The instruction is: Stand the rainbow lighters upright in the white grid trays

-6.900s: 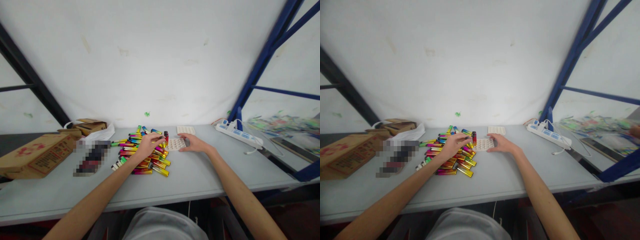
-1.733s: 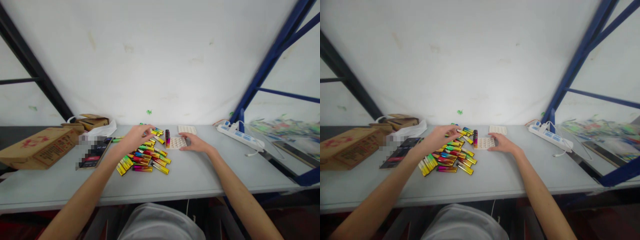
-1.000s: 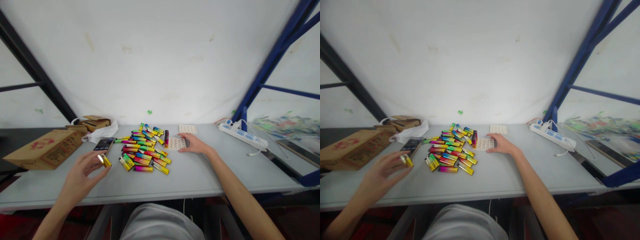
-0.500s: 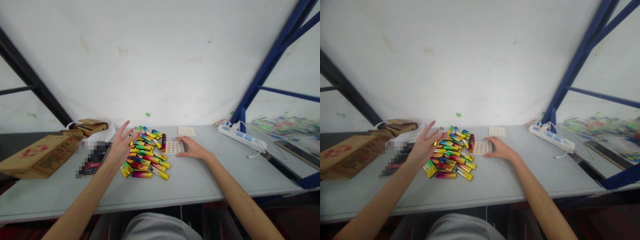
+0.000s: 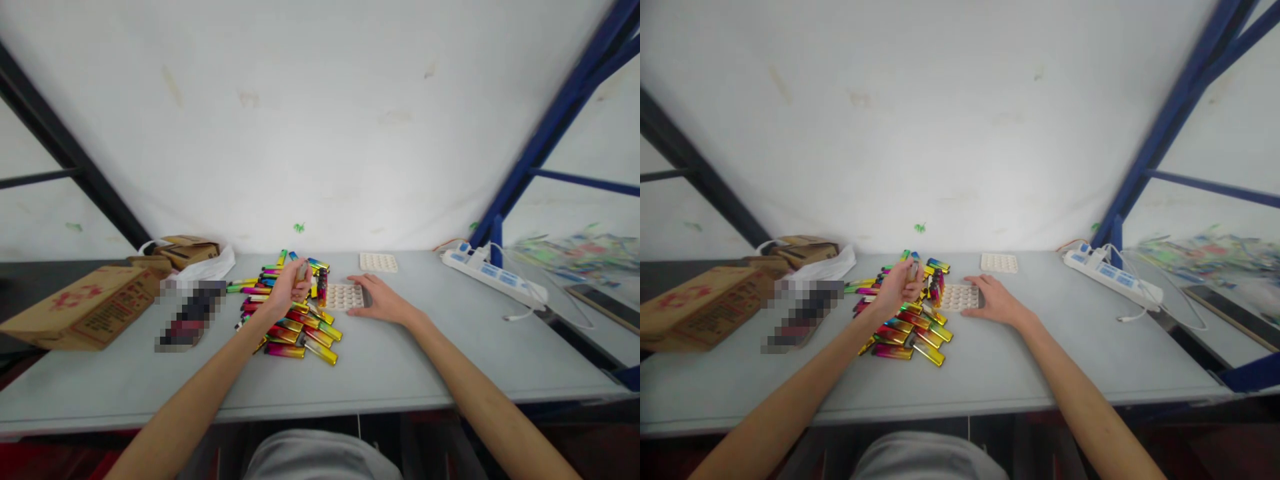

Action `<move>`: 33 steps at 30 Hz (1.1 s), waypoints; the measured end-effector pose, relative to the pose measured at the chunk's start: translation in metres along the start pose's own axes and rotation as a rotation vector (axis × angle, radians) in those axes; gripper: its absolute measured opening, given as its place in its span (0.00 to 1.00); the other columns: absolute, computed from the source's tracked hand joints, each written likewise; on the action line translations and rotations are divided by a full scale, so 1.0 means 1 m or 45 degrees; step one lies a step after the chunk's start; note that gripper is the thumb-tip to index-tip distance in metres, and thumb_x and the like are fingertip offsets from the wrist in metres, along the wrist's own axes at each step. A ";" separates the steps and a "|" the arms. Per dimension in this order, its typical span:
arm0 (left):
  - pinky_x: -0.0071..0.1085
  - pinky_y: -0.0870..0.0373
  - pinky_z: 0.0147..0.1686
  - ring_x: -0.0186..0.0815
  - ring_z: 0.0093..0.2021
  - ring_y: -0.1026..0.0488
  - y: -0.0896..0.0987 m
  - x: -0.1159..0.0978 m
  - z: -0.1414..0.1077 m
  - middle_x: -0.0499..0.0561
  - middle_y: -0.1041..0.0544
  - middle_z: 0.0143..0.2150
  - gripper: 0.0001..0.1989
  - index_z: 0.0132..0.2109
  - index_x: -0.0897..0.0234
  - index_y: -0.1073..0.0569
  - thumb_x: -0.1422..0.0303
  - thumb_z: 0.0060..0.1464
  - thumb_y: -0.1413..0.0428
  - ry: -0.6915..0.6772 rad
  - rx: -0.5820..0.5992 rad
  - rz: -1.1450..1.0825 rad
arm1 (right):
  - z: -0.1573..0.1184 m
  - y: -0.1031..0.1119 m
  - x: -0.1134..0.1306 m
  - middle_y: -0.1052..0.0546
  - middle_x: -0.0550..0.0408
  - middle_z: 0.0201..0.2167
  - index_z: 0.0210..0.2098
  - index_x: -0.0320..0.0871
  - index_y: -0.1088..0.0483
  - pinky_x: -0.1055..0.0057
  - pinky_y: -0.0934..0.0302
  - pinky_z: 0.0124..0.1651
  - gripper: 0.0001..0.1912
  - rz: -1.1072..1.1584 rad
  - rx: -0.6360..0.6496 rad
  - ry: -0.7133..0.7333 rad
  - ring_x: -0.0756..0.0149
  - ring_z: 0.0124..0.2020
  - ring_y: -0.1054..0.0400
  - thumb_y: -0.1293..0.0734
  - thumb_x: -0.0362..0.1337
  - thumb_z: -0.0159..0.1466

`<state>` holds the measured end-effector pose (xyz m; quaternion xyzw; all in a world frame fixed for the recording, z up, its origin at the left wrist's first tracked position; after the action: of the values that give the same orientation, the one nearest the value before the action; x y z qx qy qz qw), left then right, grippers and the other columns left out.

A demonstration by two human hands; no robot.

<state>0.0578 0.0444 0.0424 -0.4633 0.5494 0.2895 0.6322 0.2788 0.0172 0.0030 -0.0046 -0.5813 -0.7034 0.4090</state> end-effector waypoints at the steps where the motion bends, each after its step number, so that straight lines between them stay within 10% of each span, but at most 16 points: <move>1: 0.19 0.60 0.14 0.22 0.15 0.57 -0.001 0.000 -0.002 0.37 0.51 0.18 0.25 0.27 0.62 0.37 0.45 0.54 0.43 0.012 0.034 -0.041 | 0.001 0.000 -0.001 0.29 0.38 0.61 0.67 0.43 0.37 0.48 0.39 0.65 0.43 -0.005 0.001 -0.001 0.45 0.61 0.33 0.23 0.53 0.59; 14: 0.19 0.60 0.13 0.24 0.15 0.61 -0.007 -0.004 -0.008 0.38 0.56 0.17 0.16 0.23 0.60 0.41 0.58 0.53 0.51 -0.053 -0.037 0.045 | 0.004 -0.003 -0.007 0.28 0.38 0.60 0.66 0.43 0.35 0.46 0.37 0.63 0.43 -0.012 -0.020 0.050 0.44 0.60 0.32 0.23 0.54 0.58; 23: 0.19 0.58 0.14 0.23 0.13 0.57 -0.005 -0.011 -0.007 0.37 0.48 0.17 0.19 0.31 0.60 0.37 0.49 0.55 0.46 -0.188 -0.026 0.035 | 0.005 -0.002 -0.007 0.27 0.39 0.60 0.66 0.44 0.35 0.47 0.37 0.63 0.42 0.002 -0.007 0.100 0.46 0.59 0.32 0.24 0.56 0.59; 33: 0.27 0.28 0.28 0.30 0.26 0.27 -0.024 -0.048 0.008 0.45 0.26 0.29 0.17 0.41 0.63 0.27 0.53 0.58 0.40 -0.547 -0.136 0.355 | 0.007 0.000 -0.002 0.27 0.37 0.58 0.65 0.40 0.35 0.48 0.36 0.60 0.42 -0.043 0.000 0.069 0.45 0.58 0.31 0.23 0.54 0.58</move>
<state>0.0710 0.0487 0.0948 -0.3437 0.4449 0.4943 0.6630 0.2770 0.0235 0.0048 0.0243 -0.5702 -0.7100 0.4126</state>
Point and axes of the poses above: each hand's wrist, its own z-axis towards the middle knuckle, its own y-axis out of the back of the hand, x = y × z, the point moved 6 cm from there along z, towards the middle knuckle
